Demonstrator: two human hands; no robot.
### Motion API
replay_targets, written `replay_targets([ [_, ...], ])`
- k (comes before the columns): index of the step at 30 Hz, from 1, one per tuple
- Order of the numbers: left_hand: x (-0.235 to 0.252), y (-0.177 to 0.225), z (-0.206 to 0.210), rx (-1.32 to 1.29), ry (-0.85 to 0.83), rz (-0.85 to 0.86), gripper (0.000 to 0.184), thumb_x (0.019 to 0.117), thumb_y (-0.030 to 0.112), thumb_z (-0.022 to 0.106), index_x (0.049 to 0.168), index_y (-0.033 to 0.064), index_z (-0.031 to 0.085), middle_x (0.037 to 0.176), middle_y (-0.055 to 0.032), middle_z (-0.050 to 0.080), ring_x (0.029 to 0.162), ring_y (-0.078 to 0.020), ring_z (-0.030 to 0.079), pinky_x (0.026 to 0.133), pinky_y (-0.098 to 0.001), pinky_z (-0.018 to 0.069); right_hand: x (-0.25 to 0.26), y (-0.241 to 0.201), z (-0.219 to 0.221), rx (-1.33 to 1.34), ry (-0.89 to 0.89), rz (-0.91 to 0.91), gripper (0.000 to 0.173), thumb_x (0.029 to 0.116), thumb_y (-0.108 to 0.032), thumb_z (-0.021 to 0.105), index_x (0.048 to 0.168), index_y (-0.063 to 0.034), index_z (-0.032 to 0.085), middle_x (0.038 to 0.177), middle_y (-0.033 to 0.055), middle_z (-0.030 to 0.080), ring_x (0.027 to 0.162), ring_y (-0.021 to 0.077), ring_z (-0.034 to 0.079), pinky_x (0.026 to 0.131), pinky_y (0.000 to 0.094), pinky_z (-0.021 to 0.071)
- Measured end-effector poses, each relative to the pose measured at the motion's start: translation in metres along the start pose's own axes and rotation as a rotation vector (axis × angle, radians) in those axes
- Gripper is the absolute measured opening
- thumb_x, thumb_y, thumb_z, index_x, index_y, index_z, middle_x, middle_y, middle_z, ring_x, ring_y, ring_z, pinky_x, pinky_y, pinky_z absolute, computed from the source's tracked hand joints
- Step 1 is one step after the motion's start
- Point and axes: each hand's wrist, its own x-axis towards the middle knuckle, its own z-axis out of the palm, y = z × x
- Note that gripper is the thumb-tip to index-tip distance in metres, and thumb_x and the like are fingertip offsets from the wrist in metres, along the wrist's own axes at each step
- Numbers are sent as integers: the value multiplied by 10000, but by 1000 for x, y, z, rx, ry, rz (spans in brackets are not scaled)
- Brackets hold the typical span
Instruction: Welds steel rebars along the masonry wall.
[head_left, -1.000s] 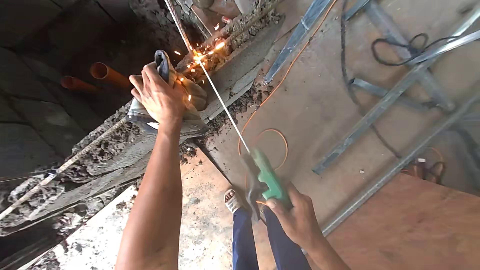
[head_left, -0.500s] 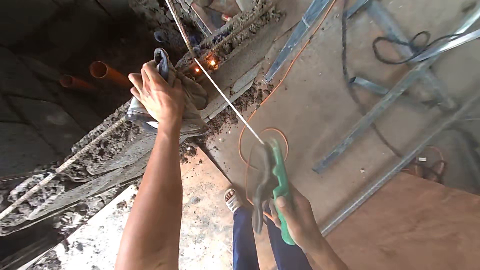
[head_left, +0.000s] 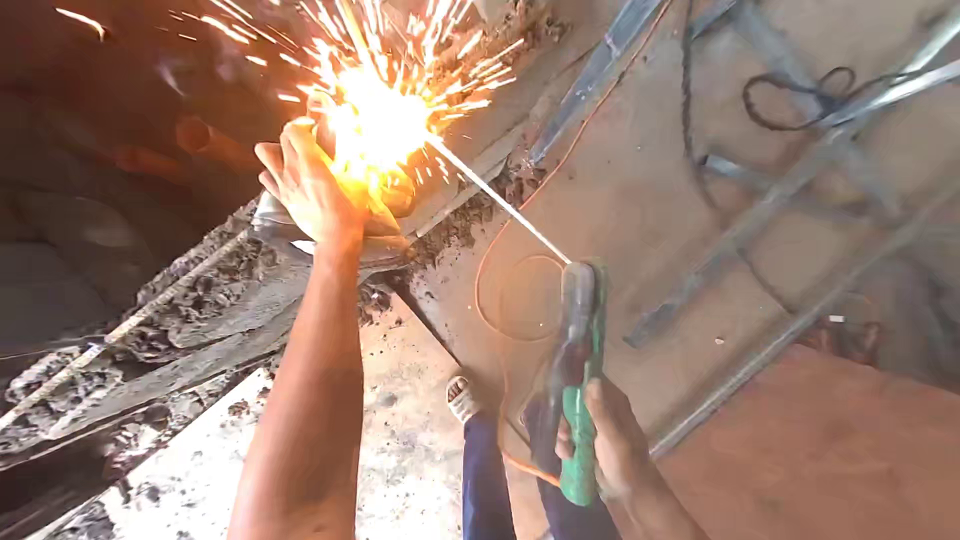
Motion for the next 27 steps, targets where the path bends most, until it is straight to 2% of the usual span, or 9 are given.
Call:
replay_targets([
  [1,2,0,5,-28,48,-9,563,842,345,708,1348,125,596,1341,-116,651,1310,-368,536,1031,-607,413,1,1,-4,-25,5,-31,621,908,-691,592,1082,-96,562,629,20,581,464,140,583,428,306,546],
  [4,3,0,5,-48,57,-7,596,854,392,707,1375,129,583,1357,-127,643,1330,-407,519,1047,-647,398,4,7,-8,-131,-20,-117,605,937,-671,574,1095,-87,573,629,24,574,471,145,575,440,310,543],
  [7,1,2,7,-37,87,-4,553,858,375,686,1350,137,597,1311,-116,664,1281,-384,553,1017,-619,417,6,10,-8,-218,-54,-174,618,956,-654,559,1159,-69,573,658,28,583,484,146,569,428,308,529],
  [9,1,2,6,-32,96,4,546,872,383,668,1350,129,599,1303,-109,671,1279,-374,555,1006,-608,420,8,11,-4,-229,-62,-196,590,960,-643,563,1137,-80,575,655,15,583,487,134,569,435,296,527],
  [14,1,1,9,-25,117,6,562,841,397,684,1333,136,608,1283,-97,678,1263,-356,565,1000,-588,423,11,11,1,-220,-71,-188,586,960,-637,567,1129,-76,572,659,19,581,493,139,579,439,300,539],
  [22,3,-2,14,-6,127,12,567,834,405,686,1319,122,605,1299,-104,670,1283,-350,554,1003,-586,417,13,12,1,-275,-57,-184,653,948,-670,554,1172,-57,571,655,19,583,485,143,578,425,305,536],
  [27,3,-1,14,1,132,7,559,832,407,682,1310,130,604,1285,-95,675,1282,-349,554,993,-580,422,12,12,2,-261,-65,-194,634,957,-654,557,1168,-56,571,659,25,580,489,144,576,428,306,534],
])
